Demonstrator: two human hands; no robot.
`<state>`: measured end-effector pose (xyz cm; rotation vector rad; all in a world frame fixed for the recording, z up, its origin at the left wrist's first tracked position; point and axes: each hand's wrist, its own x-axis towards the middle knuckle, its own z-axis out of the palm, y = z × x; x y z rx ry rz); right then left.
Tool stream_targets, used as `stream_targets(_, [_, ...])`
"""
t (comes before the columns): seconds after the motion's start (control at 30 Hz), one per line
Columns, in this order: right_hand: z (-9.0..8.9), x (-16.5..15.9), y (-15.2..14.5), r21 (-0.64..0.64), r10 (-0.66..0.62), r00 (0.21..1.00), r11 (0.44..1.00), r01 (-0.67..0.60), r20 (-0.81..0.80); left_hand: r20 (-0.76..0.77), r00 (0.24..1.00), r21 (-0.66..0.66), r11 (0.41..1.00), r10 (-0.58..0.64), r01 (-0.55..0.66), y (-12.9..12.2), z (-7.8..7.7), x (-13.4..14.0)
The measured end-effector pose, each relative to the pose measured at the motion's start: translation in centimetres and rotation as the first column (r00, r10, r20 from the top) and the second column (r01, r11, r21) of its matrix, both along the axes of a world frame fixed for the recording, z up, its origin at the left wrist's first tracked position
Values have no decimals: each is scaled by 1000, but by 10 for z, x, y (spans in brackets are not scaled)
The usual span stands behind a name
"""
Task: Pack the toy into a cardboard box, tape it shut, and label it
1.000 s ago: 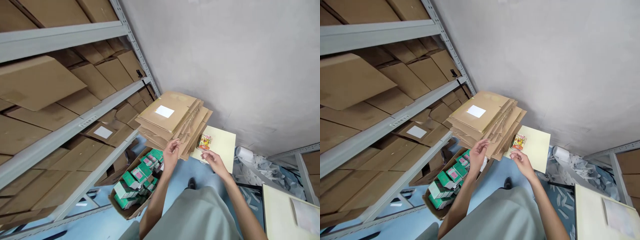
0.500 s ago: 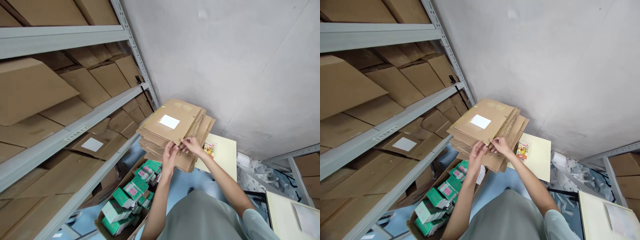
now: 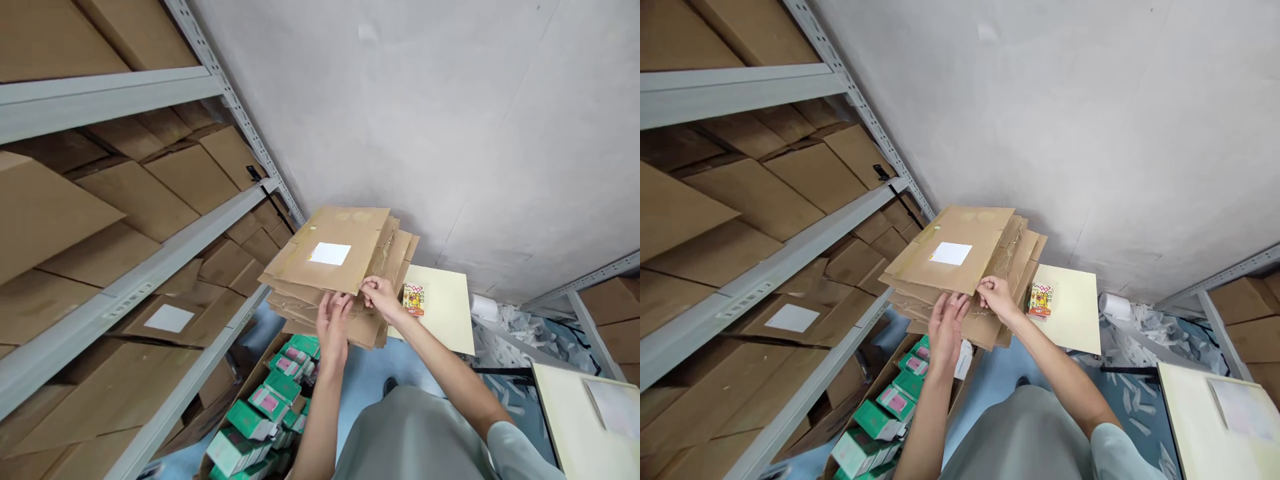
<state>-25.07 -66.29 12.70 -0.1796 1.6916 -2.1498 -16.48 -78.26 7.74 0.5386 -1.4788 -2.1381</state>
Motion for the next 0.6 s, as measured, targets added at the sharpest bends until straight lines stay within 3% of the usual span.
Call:
stream_targets(0.13, [0,34,36,-7,2,999,1000,-2,-34,1,988,81,985,152,-152,10,13,-4])
stream_targets(0.23, [-10,62,82,10,-9,1000,1000,9,-15,-35,987,105,983,157,-152,39,20,-9])
stream_targets(0.33, [-23,87,149,65,-65,998,996,64,24,-21,1000,92,996,20,-18,87,21,-13])
stream_targets(0.43, [-37,111,243,184,-275,961,946,267,20,39,977,58,977,-209,207,146,17,-15])
stream_targets(0.5, [-49,132,319,304,-502,862,812,498,-71,83,925,35,929,-370,368,190,13,-15])
stream_targets(0.53, [-57,144,360,357,-615,776,700,618,-138,100,888,26,893,-450,449,213,10,-13])
stream_targets(0.6, [-76,174,442,431,-787,553,414,802,-272,127,788,21,796,-603,606,262,5,-9])
